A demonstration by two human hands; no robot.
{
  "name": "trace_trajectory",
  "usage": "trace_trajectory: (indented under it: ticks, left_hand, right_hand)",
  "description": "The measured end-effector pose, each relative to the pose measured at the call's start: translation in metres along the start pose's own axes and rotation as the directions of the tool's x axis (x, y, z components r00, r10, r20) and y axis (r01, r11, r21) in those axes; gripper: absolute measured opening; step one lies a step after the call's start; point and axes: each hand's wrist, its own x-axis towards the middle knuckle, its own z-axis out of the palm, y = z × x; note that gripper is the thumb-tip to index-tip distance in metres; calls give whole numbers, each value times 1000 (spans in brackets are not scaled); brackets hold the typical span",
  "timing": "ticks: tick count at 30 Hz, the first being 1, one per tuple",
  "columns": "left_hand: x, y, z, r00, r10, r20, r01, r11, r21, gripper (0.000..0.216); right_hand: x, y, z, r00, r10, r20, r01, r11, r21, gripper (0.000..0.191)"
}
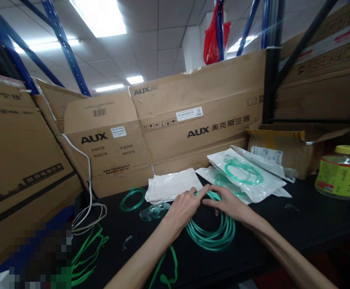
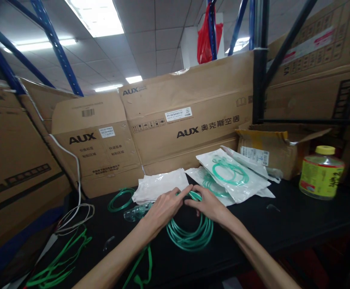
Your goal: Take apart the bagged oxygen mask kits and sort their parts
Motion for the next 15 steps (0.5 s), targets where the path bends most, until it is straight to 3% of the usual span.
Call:
trace_trajectory:
  ticks: [5, 8, 11, 15]
  left_hand:
    - [1, 0, -1, 998, -52, -26, 51, 997, -58, 58]
    - [3, -2, -8, 996, -68, -65, 60, 992, -114, 53]
    - [5, -10, -20, 985, -106, -137, 79, 979, -185, 49]
    - [6, -32, -40, 944, -198, -263, 117, 948, -295, 47]
  right_hand:
    - [-14, -11, -1, 992, 82, 97, -100, 974, 206, 55]
    - [-17, -18, -5, 995, 85, 59, -101, 921, 377, 57]
    - [-20, -28, -12, 996, 88, 1, -72, 806, 588, 54]
    - [-22, -38, -19, 995, 92, -45, -33, 699, 714, 47]
